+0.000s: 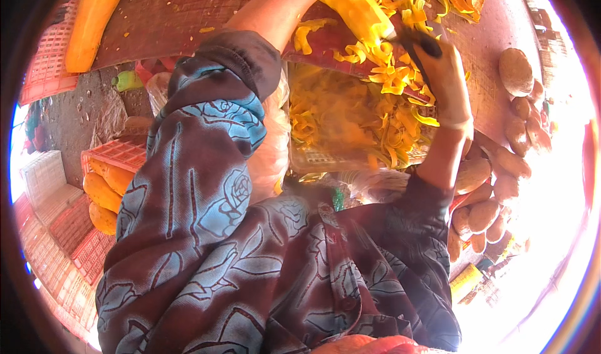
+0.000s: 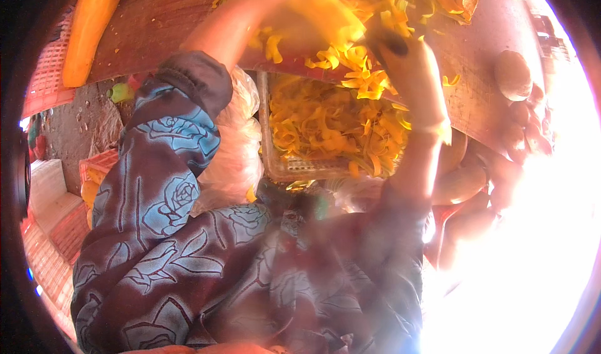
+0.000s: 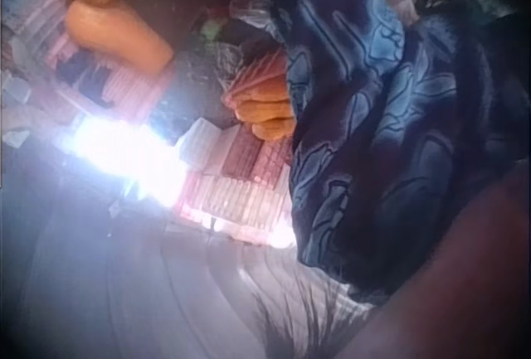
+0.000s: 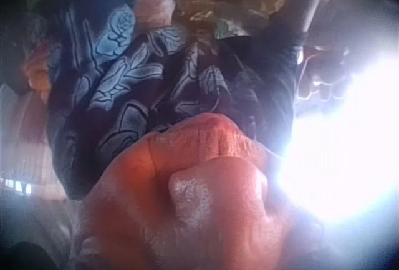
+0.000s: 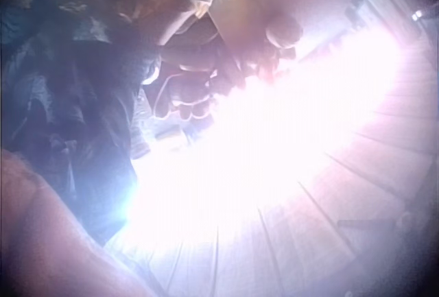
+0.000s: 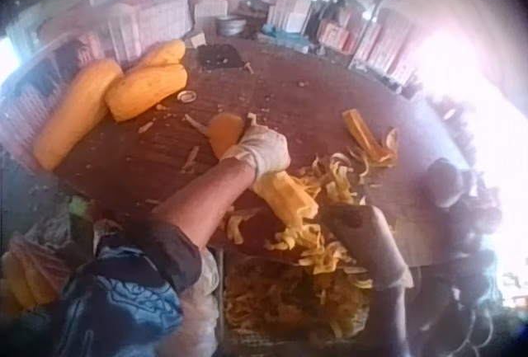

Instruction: The person peels several large yellow root vegetables using a knife, removing the skin in long strips and placing the peeled vegetables into a basket. The peels accumulate on the wooden work surface.

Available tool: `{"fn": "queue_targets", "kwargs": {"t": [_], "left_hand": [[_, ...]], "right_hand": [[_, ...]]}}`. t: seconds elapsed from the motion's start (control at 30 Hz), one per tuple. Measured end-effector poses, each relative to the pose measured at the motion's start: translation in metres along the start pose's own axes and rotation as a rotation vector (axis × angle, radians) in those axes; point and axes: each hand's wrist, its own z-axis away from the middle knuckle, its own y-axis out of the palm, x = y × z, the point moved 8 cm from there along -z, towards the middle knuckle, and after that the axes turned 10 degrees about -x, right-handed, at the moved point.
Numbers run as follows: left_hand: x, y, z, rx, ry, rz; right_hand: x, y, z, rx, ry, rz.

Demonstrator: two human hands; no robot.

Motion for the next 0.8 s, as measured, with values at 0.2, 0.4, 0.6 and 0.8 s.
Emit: {"fn": "queue_targets", "kwargs": {"t": [0.2,0.4,0.6,0.8], "left_hand": [[-0.001,-0.001,-0.003,-0.027,0.022,0.051],[0.005,-0.024,0.0,-0.314,-0.009,0.182],[0.027,-0.027,0.031,-0.526,-0.076,0.023],[0.032,-0.019,0.031,-0.445,-0.094,0.152]], "right_hand": [[-0.012,0.042,-0.047,0.057,0.106,-0.064],[-0.066,-0.011,0.049,0.294,0.555,0.075],[-0.037,-0.015,0.035,0.09,0.361,-0.058],[0.018,0.038,-0.036,0.065,-0.064,-0.249]]}}
